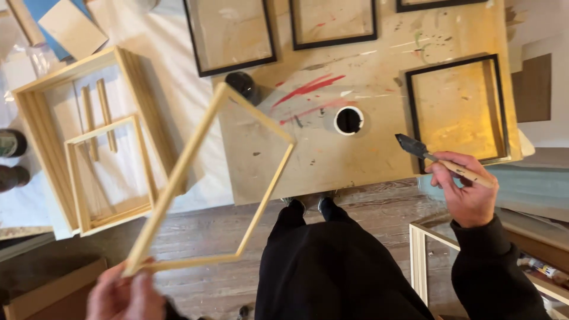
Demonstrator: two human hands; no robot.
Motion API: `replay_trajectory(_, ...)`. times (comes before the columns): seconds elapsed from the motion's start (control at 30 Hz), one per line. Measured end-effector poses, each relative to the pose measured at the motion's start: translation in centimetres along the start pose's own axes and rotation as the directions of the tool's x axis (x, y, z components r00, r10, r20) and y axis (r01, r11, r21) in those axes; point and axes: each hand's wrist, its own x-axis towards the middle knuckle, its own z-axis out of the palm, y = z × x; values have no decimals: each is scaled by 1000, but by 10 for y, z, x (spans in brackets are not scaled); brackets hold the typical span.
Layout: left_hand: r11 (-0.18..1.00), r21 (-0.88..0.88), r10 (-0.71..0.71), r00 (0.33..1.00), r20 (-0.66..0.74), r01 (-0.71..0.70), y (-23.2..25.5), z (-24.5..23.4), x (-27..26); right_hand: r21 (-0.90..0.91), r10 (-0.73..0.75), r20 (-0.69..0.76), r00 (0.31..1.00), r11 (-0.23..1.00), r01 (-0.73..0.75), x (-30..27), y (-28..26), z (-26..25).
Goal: Painting the inner edges of wooden picture frames with black paint using a foam brush.
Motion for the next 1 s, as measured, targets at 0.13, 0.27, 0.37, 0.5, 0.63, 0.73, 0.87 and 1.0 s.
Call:
replay_trajectory(0.13, 994, 89, 55, 998, 19, -56, -17, 140, -24, -10, 27, -13, 1000, 1000, -28, -7, 14, -14)
replay_trajectory(0.27, 972, 150, 170, 982, 79, -180, -25, 196, -43, 46, 75, -61, 995, 996, -72, -16, 23, -15)
replay_trajectory(0.37, 973, 83, 213, 976, 53, -217, -42, 219, -49, 40, -11, -62, 998, 999, 14, -9, 34, -1)
replay_trajectory(0.5, 975, 60, 207, 975, 74, -212, -41, 226, -59, -37, -48, -32, 998, 998, 47, 17, 19, 36)
replay_trajectory(0.63, 951, 91, 270, 935, 228, -297, -41, 217, -56, -136, -35, 24, 999, 990, 38, 50, 32, 79)
replay_trajectory(0.73, 967, 71, 210, 928, 308, -243, -41, 214, -57, -232, -63, 49, 997, 970, 73, 66, 50, 97)
replay_trajectory(0.87, 974, 54, 182, 902, 391, -220, -48, 212, -54, -257, -155, 47, 987, 953, 162, 95, 74, 111)
replay_trajectory(1.0, 972, 141, 109, 890, 443, -189, -48, 214, -50, -382, -82, 95, 992, 917, 113, 98, 71, 118)
